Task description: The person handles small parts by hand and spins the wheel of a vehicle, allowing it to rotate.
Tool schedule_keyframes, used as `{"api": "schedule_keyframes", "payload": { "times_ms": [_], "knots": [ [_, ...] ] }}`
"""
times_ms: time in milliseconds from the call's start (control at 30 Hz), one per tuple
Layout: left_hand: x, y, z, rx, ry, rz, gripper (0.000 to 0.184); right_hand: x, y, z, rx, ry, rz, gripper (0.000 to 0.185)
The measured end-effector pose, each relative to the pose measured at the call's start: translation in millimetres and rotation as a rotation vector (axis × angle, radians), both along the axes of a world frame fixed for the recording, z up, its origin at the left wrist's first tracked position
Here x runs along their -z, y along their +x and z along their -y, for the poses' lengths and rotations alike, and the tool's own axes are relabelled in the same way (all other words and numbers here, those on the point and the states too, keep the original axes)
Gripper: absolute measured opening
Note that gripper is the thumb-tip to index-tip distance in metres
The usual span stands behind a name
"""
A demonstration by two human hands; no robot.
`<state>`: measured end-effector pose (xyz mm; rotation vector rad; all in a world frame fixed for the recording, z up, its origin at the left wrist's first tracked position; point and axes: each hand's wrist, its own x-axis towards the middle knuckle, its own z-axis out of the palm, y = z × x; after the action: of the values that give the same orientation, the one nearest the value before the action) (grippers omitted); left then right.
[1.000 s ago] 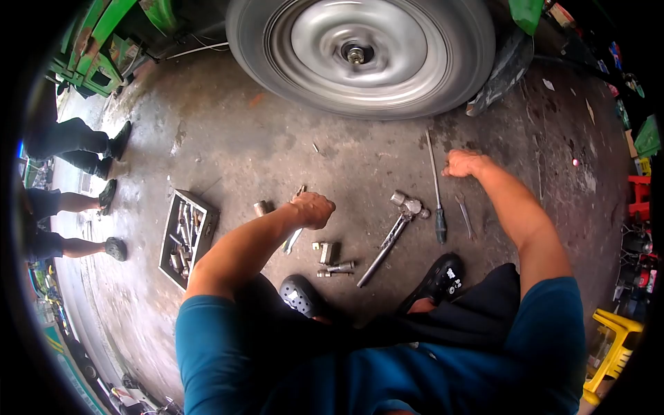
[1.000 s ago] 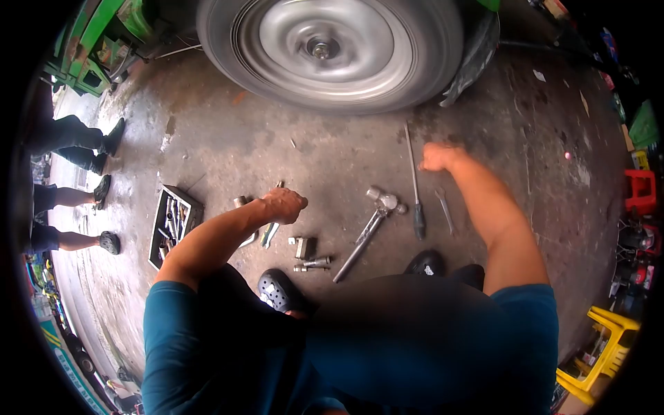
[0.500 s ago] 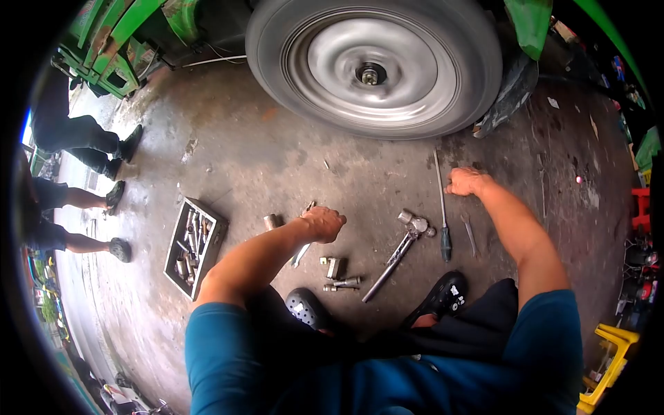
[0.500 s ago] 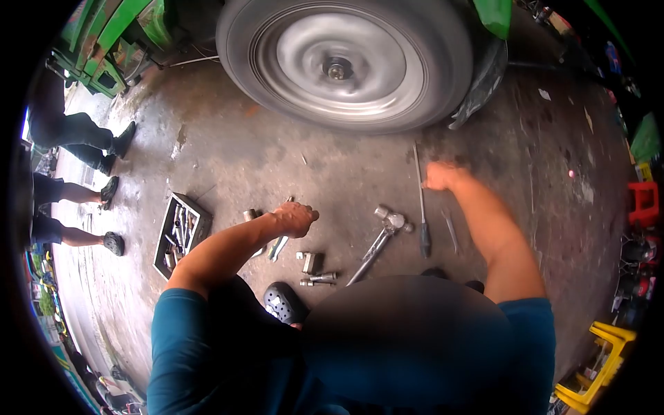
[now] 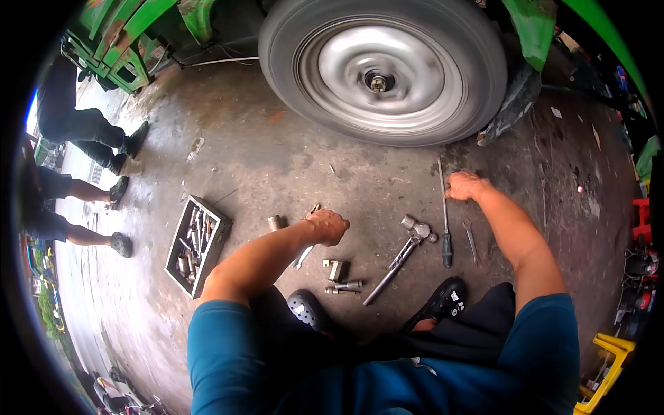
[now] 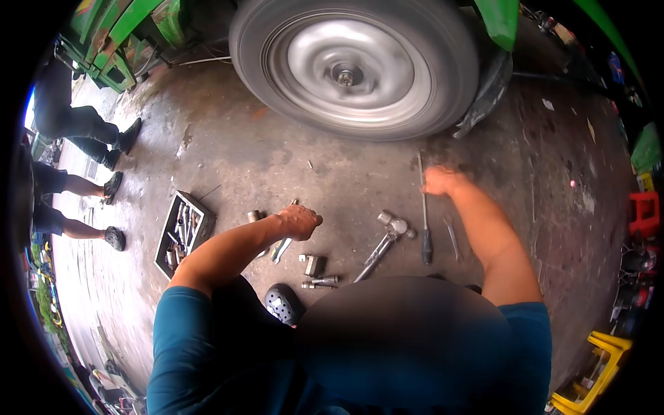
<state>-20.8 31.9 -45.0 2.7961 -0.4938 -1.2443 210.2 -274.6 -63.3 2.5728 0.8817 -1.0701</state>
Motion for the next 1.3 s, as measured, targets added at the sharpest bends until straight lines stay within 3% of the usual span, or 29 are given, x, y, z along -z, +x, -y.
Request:
{"api": "schedule_keyframes", "payload": {
  "times_ms": [1300],
  "knots": [
    [9,0,-1,-0.008,-0.014,0.028,0.028,-15,-5,-4,0.047,-0.071,-0.040,0.060]
  ]
}}
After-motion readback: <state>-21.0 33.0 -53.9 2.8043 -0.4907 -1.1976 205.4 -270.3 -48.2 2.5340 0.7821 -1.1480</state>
